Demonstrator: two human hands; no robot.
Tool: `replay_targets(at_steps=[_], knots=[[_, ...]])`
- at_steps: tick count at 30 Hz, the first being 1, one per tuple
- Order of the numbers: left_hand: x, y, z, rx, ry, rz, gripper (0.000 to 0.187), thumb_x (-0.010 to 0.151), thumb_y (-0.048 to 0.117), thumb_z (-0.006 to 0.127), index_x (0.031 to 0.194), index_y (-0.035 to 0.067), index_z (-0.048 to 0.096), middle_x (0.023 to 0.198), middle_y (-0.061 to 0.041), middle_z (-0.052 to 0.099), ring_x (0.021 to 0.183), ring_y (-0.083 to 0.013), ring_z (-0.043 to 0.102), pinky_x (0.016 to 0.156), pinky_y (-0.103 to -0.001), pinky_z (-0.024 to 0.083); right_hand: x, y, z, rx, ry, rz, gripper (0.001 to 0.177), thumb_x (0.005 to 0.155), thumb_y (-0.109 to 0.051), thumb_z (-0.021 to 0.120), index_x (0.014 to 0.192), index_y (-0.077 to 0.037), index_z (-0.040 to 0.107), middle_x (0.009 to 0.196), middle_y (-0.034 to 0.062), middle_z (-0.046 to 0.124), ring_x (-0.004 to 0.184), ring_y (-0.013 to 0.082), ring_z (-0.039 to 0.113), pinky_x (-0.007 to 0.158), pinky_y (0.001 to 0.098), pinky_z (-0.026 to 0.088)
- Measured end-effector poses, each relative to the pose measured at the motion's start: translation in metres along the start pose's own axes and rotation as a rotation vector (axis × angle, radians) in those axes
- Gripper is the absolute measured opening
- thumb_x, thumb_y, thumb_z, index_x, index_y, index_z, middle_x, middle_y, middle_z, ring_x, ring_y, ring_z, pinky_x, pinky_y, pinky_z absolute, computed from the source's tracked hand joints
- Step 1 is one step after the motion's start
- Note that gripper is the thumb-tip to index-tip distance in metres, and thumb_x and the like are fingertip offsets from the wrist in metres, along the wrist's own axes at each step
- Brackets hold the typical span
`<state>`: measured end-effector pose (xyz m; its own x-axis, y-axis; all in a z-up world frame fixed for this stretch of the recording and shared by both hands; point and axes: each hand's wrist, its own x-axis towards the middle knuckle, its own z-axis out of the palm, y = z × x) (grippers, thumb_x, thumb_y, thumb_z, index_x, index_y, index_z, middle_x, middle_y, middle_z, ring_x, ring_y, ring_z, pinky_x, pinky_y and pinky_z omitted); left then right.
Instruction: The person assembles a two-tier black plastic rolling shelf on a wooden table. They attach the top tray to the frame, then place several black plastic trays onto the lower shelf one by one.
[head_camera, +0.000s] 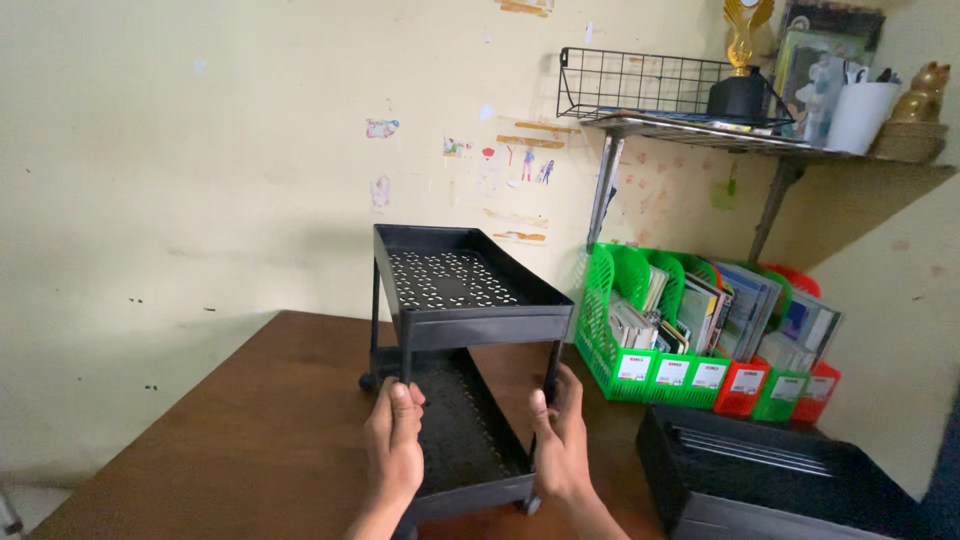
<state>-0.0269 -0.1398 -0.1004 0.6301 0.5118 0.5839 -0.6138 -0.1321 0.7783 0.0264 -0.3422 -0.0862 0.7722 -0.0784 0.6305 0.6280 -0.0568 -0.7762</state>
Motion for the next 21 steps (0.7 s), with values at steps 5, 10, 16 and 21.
replay_targets(at_steps=[5,10,16,21], knots=[[0.032,-0.031,-0.015,-0.149,-0.066,0.009,0.058,0.105,0.057,0.039,0.081,0.008,0.056,0.063,0.008,0.037,0.054,-0.0033,0.032,0.046,-0.023,0.025,0.009,-0.001,0.009,-0.063,-0.086,0.089,0.028,0.107,-0.027,0.044,0.117,-0.005,0.059,0.088,0.0062,0.061,0.083,0.0146,0.057,0.080,0.0327,0.052],[0.045,-0.052,-0.019,-0.213,-0.087,-0.049,0.057,0.104,0.057,0.038,0.082,0.008,0.057,0.061,0.008,0.035,0.050,-0.0035,0.029,0.044,-0.024,0.021,0.008,0.004,0.014,-0.073,-0.101,0.080,0.027,0.107,-0.029,0.043,0.107,-0.005,0.057,0.076,0.0016,0.056,0.068,0.0113,0.054,0.064,0.0296,0.050],[0.040,-0.050,-0.018,-0.095,-0.042,-0.001,0.055,0.107,0.053,0.036,0.082,0.009,0.056,0.061,0.008,0.036,0.051,-0.0029,0.032,0.044,-0.024,0.024,0.001,0.007,0.020,-0.042,-0.040,0.059,0.027,0.109,-0.029,0.042,0.104,-0.006,0.055,0.076,-0.0006,0.051,0.066,0.0090,0.048,0.059,0.0262,0.046],[0.051,-0.055,-0.018,0.069,-0.025,0.066,0.052,0.110,0.048,0.037,0.087,0.007,0.059,0.066,0.001,0.045,0.059,-0.0102,0.043,0.053,-0.029,0.037,0.001,0.004,0.025,0.013,-0.041,0.114,0.026,0.107,-0.029,0.043,0.108,-0.007,0.057,0.074,0.0007,0.051,0.063,0.0097,0.047,0.054,0.0273,0.041]])
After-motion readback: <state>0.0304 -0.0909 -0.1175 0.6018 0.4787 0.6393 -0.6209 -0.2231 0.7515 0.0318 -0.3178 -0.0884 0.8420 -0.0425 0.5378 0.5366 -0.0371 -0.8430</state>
